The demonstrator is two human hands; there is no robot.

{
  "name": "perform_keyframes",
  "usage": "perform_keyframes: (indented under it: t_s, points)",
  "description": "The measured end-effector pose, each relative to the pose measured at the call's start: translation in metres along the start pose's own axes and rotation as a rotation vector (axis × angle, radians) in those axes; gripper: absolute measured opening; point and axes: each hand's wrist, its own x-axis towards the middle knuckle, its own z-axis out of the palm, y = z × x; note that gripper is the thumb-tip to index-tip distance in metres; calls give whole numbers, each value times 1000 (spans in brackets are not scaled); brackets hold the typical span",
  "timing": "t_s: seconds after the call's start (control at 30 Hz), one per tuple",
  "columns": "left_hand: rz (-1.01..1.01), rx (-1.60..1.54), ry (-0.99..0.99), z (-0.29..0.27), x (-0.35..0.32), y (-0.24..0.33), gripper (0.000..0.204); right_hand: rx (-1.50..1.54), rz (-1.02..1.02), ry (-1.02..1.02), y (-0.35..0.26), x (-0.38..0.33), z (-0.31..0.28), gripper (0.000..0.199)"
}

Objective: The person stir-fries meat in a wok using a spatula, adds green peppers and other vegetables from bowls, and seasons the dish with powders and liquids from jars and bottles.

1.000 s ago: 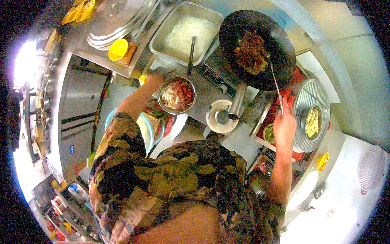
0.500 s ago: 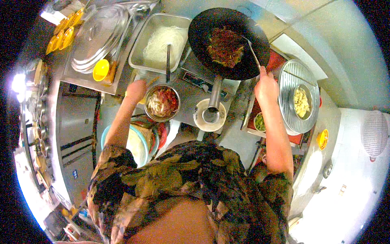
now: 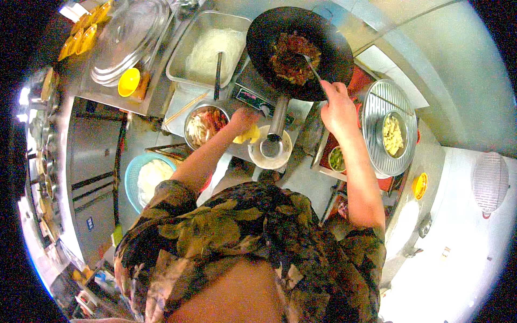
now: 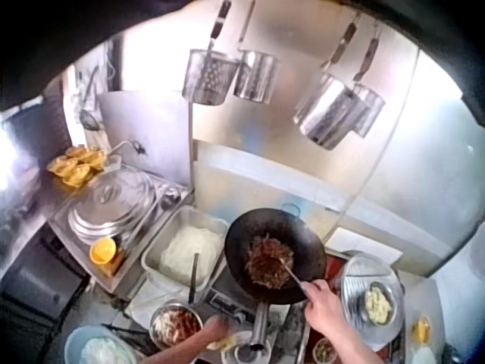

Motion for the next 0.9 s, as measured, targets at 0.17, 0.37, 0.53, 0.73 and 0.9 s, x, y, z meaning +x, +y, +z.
perform_keyframes:
  t_s: [0.17, 0.37, 0.53, 0.73, 0.9]
  points:
    - [-313, -329, 15, 23, 23, 8, 47, 435, -205, -12, -15, 11, -3, 35]
    - [-516, -394, 35, 28, 20, 31, 47, 489, -90, 163, 10, 17, -7, 23]
    - [-556, -378, 96, 28, 18, 33, 47, 935, 322, 435, 57, 24, -41, 23]
    - [-552, -544, 72, 30, 15, 30, 42, 1275, 550, 569, 133, 47, -26, 23]
    - [-612, -716, 52, 24, 13, 35, 33, 1568, 639, 592, 133, 60, 18, 32]
